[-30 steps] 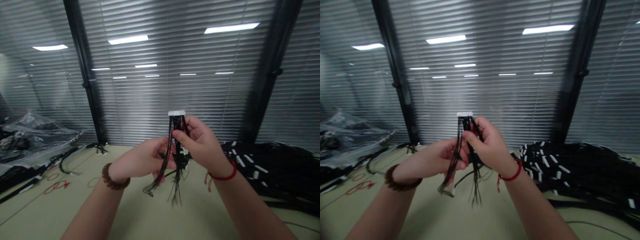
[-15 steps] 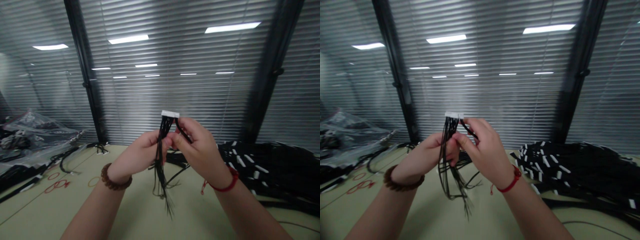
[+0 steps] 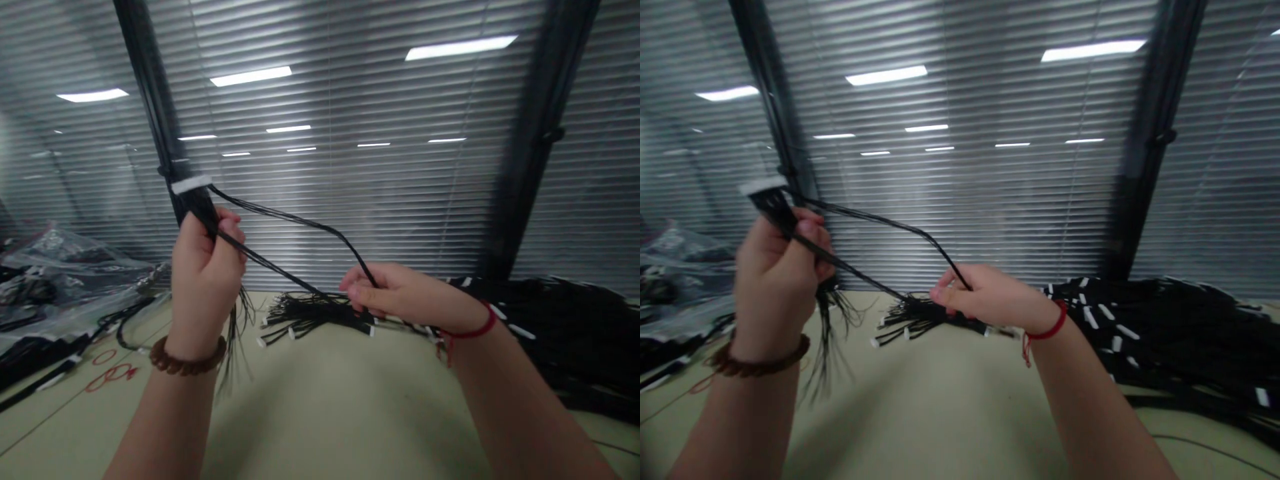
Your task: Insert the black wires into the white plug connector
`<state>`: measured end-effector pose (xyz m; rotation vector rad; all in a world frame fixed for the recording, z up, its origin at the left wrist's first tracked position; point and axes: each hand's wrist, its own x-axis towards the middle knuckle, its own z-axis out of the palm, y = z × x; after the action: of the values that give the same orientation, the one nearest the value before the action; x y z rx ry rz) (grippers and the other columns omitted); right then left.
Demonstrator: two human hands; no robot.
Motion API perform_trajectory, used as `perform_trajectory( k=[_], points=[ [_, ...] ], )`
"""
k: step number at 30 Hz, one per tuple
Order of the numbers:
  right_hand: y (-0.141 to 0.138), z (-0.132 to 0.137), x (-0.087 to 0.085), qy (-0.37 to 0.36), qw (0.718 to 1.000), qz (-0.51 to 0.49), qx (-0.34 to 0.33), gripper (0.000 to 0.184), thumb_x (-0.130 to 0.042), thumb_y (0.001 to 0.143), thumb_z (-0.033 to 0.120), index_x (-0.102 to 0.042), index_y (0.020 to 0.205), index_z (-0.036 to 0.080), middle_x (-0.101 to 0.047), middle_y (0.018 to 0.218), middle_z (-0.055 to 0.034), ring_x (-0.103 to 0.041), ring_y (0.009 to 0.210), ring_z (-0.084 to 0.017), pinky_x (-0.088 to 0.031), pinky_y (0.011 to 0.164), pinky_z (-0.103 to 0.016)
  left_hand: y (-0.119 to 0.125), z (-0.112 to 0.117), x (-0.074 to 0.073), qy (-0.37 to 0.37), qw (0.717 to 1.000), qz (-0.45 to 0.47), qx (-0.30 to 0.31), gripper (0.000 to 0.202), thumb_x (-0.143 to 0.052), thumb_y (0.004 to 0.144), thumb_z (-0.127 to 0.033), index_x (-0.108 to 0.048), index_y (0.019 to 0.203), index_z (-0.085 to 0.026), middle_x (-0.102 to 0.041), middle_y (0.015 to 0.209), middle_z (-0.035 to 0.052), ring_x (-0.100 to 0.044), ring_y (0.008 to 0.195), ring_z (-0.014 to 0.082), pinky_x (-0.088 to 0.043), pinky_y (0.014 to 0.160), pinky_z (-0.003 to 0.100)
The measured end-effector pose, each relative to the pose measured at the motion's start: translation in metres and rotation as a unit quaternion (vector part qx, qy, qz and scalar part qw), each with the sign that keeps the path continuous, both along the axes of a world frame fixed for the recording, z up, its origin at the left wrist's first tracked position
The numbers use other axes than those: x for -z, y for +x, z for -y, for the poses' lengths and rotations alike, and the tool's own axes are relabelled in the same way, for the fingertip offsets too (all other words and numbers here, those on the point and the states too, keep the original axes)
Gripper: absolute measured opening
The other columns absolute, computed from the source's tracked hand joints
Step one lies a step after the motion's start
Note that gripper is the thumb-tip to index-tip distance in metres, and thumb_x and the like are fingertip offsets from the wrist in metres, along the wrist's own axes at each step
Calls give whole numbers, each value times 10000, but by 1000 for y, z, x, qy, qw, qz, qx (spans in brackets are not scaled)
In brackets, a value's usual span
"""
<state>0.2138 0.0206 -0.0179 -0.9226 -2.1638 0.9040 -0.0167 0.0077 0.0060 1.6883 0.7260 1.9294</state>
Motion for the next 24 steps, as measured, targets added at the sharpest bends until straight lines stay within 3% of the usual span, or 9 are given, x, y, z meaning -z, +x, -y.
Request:
perform_trajectory(
  k=[4,7,12,14,16,19,21,24],
  points=[
    [-15,1,2,-95,984,-75,-130,438,-566,811,491,-477,1056,139,-625,826,-77,-598,668,-144,-319,396,-158,18,1,9,3,991,-133,-7,91,-505,869,-230,-529,788,-197,-419,597,-46,-350,494,99,-277,438,227],
    [-28,5,4,-147,958,-144,-201,455,-515,808,559,-470,983,142,-623,900,-125,-634,791,-191,-217,334,-139,30,2,16,1,968,-251,-19,174,-440,903,-263,-530,770,-195,-455,627,-33,-395,544,117,-328,498,227],
    [-41,15,5,-185,932,-204,-237,355,-493,860,490,-479,888,136,-627,854,-127,-626,744,-148,-114,334,-136,38,5,21,-17,961,-278,2,195,-413,914,-342,-560,894,-216,-494,623,-31,-461,547,135,-347,490,228],
    [-44,19,5,-191,928,-202,-249,306,-532,860,431,-491,889,130,-624,852,-120,-613,751,-129,-110,350,-135,39,6,21,-12,970,-241,-6,137,-478,889,-296,-586,895,-212,-500,635,-31,-458,566,130,-347,500,223],
    [-44,22,4,-199,926,-187,-259,255,-565,850,371,-485,903,135,-626,838,-100,-606,711,-108,-113,353,-131,40,5,21,-33,986,-157,34,80,-533,856,-253,-589,840,-197,-488,630,-33,-429,543,116,-332,470,215],
    [-35,22,1,-214,930,-143,-262,249,-616,794,273,-458,941,148,-626,737,-42,-604,601,-107,-293,395,-120,37,3,17,-70,991,-39,107,82,-544,833,-249,-540,779,-187,-413,575,-51,-350,452,90,-276,391,201],
    [-21,19,-1,-207,942,-113,-240,342,-671,728,175,-453,992,148,-616,707,-4,-589,570,-97,-418,483,-162,27,-1,11,-65,992,6,109,90,-553,814,-253,-519,766,-185,-351,553,-66,-289,415,73,-222,360,189],
    [5,12,-4,-173,961,-102,-190,561,-725,637,74,-433,1109,160,-548,700,50,-538,577,-69,-457,528,-172,2,-10,1,-43,993,83,78,137,-589,791,-271,-512,719,-184,-310,528,-75,-222,386,55,-136,339,187]
  ],
)
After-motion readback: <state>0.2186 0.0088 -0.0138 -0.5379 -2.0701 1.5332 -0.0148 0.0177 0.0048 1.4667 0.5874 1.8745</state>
